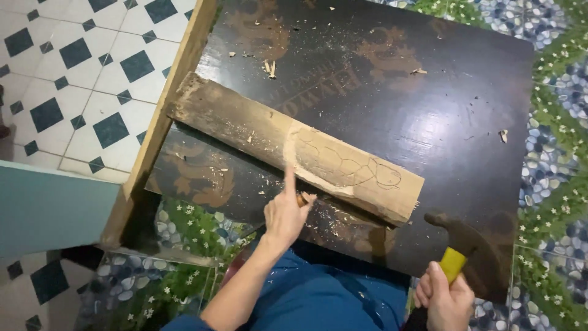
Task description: Carving a decorative design into a wooden board using a hammer and chisel.
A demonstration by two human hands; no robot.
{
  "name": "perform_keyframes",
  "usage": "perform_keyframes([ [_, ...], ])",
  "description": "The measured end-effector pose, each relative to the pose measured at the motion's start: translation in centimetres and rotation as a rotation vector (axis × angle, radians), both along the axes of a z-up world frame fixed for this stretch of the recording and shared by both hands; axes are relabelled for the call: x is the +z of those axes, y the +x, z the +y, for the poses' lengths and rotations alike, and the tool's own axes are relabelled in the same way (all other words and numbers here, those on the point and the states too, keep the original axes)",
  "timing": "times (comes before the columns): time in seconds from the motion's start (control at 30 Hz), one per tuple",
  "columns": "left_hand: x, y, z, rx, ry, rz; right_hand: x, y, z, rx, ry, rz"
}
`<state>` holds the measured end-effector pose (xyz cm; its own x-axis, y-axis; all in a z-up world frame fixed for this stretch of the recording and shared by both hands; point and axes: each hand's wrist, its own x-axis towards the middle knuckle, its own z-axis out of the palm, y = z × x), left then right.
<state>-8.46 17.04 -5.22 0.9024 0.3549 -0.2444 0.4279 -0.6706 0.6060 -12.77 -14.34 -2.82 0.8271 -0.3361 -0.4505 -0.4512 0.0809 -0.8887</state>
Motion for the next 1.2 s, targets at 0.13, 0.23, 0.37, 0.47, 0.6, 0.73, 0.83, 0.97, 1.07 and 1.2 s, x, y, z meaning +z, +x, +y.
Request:
perform_keyframes([
  [0.13, -1.4, -0.9, -1.4, -0.069, 0.068, -0.294, 0.6, 0.4, 0.3, 0.074, -0.055, 0.099],
  [0.23, -1.1, -0.5, -0.8, -0.064, -0.014, -0.447, 0.2, 0.4, 0.4, 0.074, -0.069, 0.136],
  [0.37, -2.5, 1.1, 0.9, -0.013, 0.15, -0.032, -0.7, 0.4, 0.1, 0.098, -0.08, 0.114],
  [0.47, 1.2, 0.7, -1.0, -0.149, 0.027, -0.047, -0.3, 0.5, 0.5, 0.073, -0.084, 0.186],
  [0.6, -1.0, -1.2, -2.6, -0.295, -0.019, -0.239, 0.4, 0.8, 0.9, 0.12, -0.086, 0.156],
  [0.73, -2.4, 0.0, -1.4, -0.104, 0.039, -0.263, -0.6, 0.7, 0.1, 0.102, -0.034, 0.154],
  [0.83, -0.1, 0.7, -2.3, -0.087, 0.127, -0.016, -0.4, 0.8, 0.4, 0.12, -0.007, 0.155],
  [0.97, 2.9, -0.1, -6.0, -0.313, -0.065, 0.247, -0.7, 0.6, 0.7, 0.135, -0.011, 0.102],
  [1.07, -1.5, -2.3, -7.6, -0.496, 0.001, -0.024, -1.0, 0.5, 0.8, 0.177, -0.001, 0.02],
  [1.2, -0.6, -2.4, -7.5, -0.517, -0.094, -0.281, -0.1, 0.3, 0.6, 0.191, -0.014, 0.099],
])
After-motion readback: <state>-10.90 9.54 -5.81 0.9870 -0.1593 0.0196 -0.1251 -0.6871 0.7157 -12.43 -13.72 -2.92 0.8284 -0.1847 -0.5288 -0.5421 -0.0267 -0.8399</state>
